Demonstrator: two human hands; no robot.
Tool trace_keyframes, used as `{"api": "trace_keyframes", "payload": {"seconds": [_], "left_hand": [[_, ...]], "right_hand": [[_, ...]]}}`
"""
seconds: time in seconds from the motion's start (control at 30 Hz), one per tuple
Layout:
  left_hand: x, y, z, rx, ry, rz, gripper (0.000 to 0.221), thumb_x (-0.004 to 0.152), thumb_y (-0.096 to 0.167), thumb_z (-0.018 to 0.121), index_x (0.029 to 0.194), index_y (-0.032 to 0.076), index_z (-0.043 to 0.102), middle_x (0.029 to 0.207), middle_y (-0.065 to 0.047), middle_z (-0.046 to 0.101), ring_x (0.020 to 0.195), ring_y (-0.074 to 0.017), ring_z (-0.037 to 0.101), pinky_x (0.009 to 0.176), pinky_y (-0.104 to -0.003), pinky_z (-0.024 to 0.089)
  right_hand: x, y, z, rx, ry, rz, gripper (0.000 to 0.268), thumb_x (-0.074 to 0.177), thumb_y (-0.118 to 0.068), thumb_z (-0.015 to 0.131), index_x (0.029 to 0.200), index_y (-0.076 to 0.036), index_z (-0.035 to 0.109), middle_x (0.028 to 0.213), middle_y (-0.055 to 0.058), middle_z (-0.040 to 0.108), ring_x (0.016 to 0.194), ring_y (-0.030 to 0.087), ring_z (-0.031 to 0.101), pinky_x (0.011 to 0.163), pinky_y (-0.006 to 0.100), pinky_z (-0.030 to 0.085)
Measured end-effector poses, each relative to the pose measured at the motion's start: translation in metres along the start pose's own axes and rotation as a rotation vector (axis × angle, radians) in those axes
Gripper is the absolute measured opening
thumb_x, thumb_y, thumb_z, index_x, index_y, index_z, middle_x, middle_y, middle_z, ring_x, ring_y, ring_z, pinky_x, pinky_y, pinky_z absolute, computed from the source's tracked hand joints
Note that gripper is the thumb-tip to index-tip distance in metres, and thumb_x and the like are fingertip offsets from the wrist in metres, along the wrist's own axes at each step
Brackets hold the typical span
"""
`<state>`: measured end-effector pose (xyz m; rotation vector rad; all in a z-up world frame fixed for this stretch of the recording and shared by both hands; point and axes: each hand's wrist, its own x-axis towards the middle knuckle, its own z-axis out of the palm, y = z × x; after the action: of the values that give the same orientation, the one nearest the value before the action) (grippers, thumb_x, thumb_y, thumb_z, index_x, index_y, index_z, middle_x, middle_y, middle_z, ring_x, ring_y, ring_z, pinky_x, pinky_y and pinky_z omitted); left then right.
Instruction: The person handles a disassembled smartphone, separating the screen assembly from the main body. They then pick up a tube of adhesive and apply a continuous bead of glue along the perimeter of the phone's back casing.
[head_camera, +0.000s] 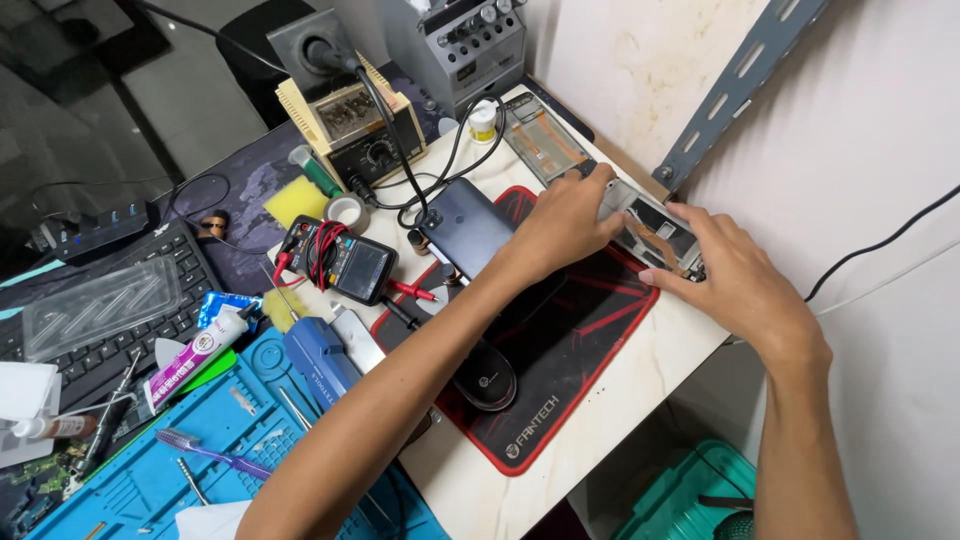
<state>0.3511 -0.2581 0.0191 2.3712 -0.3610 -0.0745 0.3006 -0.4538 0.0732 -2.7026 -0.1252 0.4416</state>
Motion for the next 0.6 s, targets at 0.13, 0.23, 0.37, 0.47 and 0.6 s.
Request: {"api": "trace_keyframes", "payload": {"seconds": [0.13,0.23,0.37,0.47,0.6], "left_hand": [[0.018,-0.020,0.017,-0.001,0.049,0.000,0.033,0.092,0.032,0.064,0.107,0.006,0.050,0.095,-0.023,0.069,0.096,-0.0475,0.064,0.077,-0.053,0.047],[0.032,-0.035,0.024,-0.098,0.073,-0.013,0.032,0.093,0.028,0.057,0.115,0.006,0.056,0.107,-0.026,0.070,0.111,-0.0464,0.061,0.089,-0.051,0.047],[0.033,-0.034,0.016,-0.186,0.100,-0.012,0.036,0.087,0.022,0.056,0.120,0.006,0.062,0.120,-0.015,0.073,0.108,-0.0320,0.068,0.092,-0.042,0.048],[0.032,-0.030,0.012,-0.209,0.074,-0.066,0.038,0.086,0.025,0.056,0.119,0.009,0.064,0.119,-0.013,0.073,0.106,-0.0303,0.068,0.090,-0.041,0.049],[0.032,-0.022,0.006,-0.243,0.059,-0.120,0.035,0.087,0.033,0.061,0.115,0.013,0.067,0.108,-0.008,0.073,0.099,-0.0247,0.068,0.083,-0.037,0.048]], "right_hand": [[0.008,0.014,0.008,-0.049,0.055,-0.100,0.080,0.083,-0.047,0.072,0.155,-0.027,0.042,0.134,0.013,0.054,0.133,0.031,0.049,0.109,0.046,0.039],[0.013,0.023,0.014,-0.166,0.140,-0.200,0.078,0.084,-0.048,0.072,0.152,-0.022,0.045,0.126,0.015,0.059,0.124,0.034,0.054,0.108,0.048,0.038],[0.008,0.015,0.014,-0.157,0.190,-0.179,0.081,0.076,-0.046,0.078,0.147,-0.017,0.049,0.127,0.014,0.059,0.123,0.035,0.055,0.098,0.051,0.046],[0.002,0.006,0.013,-0.162,0.192,-0.123,0.084,0.072,-0.044,0.081,0.145,-0.018,0.048,0.131,0.013,0.059,0.125,0.033,0.054,0.089,0.054,0.051],[0.000,0.003,0.011,-0.125,0.231,-0.139,0.083,0.071,-0.040,0.079,0.143,-0.013,0.049,0.137,0.010,0.061,0.125,0.032,0.057,0.087,0.054,0.052]]}}
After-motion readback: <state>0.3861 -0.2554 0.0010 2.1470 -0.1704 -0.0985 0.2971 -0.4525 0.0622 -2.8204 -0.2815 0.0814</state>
